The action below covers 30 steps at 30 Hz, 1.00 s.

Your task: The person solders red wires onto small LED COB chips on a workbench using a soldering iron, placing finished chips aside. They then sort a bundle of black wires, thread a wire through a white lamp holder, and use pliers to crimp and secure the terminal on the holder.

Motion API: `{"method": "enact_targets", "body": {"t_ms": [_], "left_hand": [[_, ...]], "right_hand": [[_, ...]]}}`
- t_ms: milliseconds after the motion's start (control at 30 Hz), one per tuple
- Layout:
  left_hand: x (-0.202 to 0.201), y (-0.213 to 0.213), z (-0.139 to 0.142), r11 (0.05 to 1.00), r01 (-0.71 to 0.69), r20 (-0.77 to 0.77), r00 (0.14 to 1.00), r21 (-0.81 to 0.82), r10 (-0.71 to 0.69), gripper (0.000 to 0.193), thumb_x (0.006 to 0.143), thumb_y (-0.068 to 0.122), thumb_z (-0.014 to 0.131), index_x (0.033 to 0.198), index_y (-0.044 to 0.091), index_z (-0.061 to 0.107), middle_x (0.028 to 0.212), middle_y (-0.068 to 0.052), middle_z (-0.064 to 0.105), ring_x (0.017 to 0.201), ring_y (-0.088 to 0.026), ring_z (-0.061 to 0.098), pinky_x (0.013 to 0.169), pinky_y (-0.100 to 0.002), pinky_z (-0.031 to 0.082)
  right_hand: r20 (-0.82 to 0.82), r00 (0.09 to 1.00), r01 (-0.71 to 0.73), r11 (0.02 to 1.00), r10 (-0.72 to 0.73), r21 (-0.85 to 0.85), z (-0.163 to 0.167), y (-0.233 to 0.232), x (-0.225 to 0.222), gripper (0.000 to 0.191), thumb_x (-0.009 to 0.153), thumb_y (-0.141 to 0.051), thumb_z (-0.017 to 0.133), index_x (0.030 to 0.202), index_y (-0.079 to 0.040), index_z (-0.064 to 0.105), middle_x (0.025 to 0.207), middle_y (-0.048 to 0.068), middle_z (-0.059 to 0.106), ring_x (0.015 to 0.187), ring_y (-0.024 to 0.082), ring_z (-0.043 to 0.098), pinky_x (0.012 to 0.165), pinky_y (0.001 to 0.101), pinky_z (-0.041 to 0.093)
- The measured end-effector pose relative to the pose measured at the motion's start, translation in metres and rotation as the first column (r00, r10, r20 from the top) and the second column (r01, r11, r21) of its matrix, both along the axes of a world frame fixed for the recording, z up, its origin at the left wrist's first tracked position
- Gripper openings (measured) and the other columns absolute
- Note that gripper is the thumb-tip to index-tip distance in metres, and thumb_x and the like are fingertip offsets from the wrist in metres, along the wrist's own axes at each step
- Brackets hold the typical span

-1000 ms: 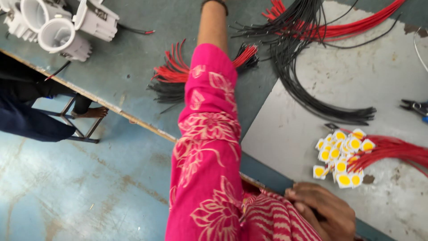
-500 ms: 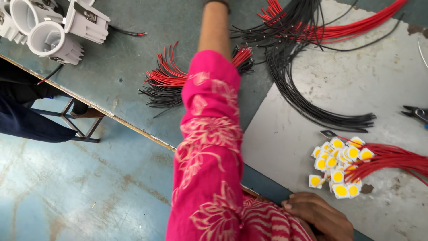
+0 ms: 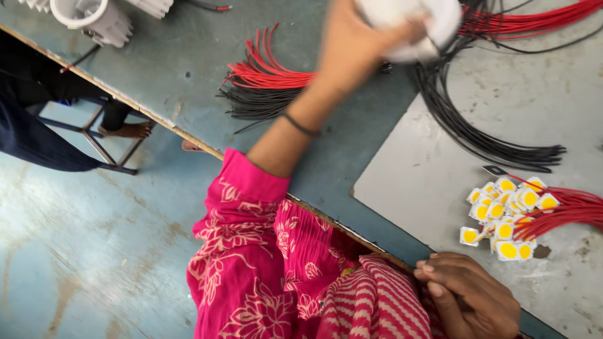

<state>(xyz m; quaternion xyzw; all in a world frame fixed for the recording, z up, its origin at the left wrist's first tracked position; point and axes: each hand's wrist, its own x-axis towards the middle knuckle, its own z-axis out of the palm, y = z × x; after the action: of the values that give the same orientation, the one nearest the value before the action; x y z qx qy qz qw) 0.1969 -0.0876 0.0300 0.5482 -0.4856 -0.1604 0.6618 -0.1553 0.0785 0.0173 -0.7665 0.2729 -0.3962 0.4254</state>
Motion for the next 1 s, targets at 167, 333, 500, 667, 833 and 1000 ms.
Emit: {"method": "enact_targets", "body": {"t_ms": [167, 333, 500, 667, 833, 1000], "left_hand": [[-0.064, 0.001, -0.035, 0.888, 0.450, 0.024, 0.891, 0.096, -0.454, 0.098, 0.067, 0.026, 0.096, 0.147, 0.009, 0.041, 0.130, -0.013, 0.068, 0.121, -0.026, 0.071, 0.108, -0.038, 0.058], [-0.062, 0.001, -0.025, 0.870, 0.493, 0.281, 0.833, 0.013, -0.476, 0.099, 0.070, 0.029, 0.096, 0.148, 0.019, 0.036, 0.137, -0.012, 0.061, 0.125, -0.028, 0.064, 0.112, -0.038, 0.053], [-0.057, 0.008, -0.028, 0.858, 0.510, 0.246, 0.825, 0.065, -0.509, 0.096, 0.076, 0.029, 0.094, 0.151, 0.019, 0.034, 0.138, -0.012, 0.062, 0.124, -0.026, 0.067, 0.111, -0.038, 0.055], [-0.057, 0.024, -0.017, 0.879, 0.467, 0.289, 0.832, 0.094, -0.473, 0.090, 0.072, 0.025, 0.091, 0.147, 0.016, 0.041, 0.134, -0.015, 0.061, 0.128, -0.033, 0.061, 0.111, -0.042, 0.050], [-0.064, 0.039, 0.002, 0.920, 0.387, 0.377, 0.844, 0.067, -0.382, 0.088, 0.070, 0.023, 0.089, 0.144, 0.008, 0.045, 0.137, -0.016, 0.058, 0.132, -0.036, 0.054, 0.113, -0.044, 0.046], [-0.064, 0.045, 0.007, 0.924, 0.381, 0.534, 0.787, -0.025, -0.310, 0.084, 0.071, 0.017, 0.087, 0.144, 0.007, 0.046, 0.138, -0.015, 0.055, 0.134, -0.036, 0.052, 0.119, -0.046, 0.042]], "right_hand": [[-0.048, 0.998, 0.050, 0.998, -0.048, 0.043, -0.002, 0.001, -0.007, 0.012, 0.096, -0.006, 0.067, 0.104, 0.002, 0.072, 0.087, 0.012, 0.076, 0.090, 0.023, 0.076, 0.094, 0.0367, 0.059], [-0.101, 0.992, 0.079, 0.997, -0.076, 0.017, 0.003, 0.002, -0.001, 0.010, 0.096, -0.006, 0.067, 0.103, 0.000, 0.072, 0.086, 0.011, 0.076, 0.090, 0.023, 0.076, 0.094, 0.0364, 0.059], [-0.126, 0.990, 0.038, 0.990, -0.056, -0.139, 0.008, 0.002, 0.009, 0.008, 0.090, -0.004, 0.070, 0.096, 0.000, 0.071, 0.088, 0.010, 0.075, 0.089, 0.024, 0.076, 0.091, 0.0391, 0.061], [-0.093, 0.995, 0.009, 0.973, -0.031, -0.231, 0.008, 0.002, 0.014, 0.007, 0.086, -0.004, 0.073, 0.093, -0.001, 0.071, 0.087, 0.008, 0.076, 0.085, 0.024, 0.077, 0.087, 0.0405, 0.062], [-0.023, 1.000, -0.014, 0.977, 0.009, -0.211, 0.002, 0.003, 0.015, 0.009, 0.087, -0.005, 0.074, 0.095, -0.001, 0.072, 0.088, 0.008, 0.077, 0.084, 0.023, 0.077, 0.085, 0.0409, 0.063], [0.004, 0.999, -0.043, 0.980, 0.045, -0.193, -0.001, 0.003, 0.015, 0.010, 0.087, -0.006, 0.075, 0.095, -0.001, 0.072, 0.088, 0.008, 0.077, 0.084, 0.023, 0.078, 0.083, 0.0401, 0.063]]}}
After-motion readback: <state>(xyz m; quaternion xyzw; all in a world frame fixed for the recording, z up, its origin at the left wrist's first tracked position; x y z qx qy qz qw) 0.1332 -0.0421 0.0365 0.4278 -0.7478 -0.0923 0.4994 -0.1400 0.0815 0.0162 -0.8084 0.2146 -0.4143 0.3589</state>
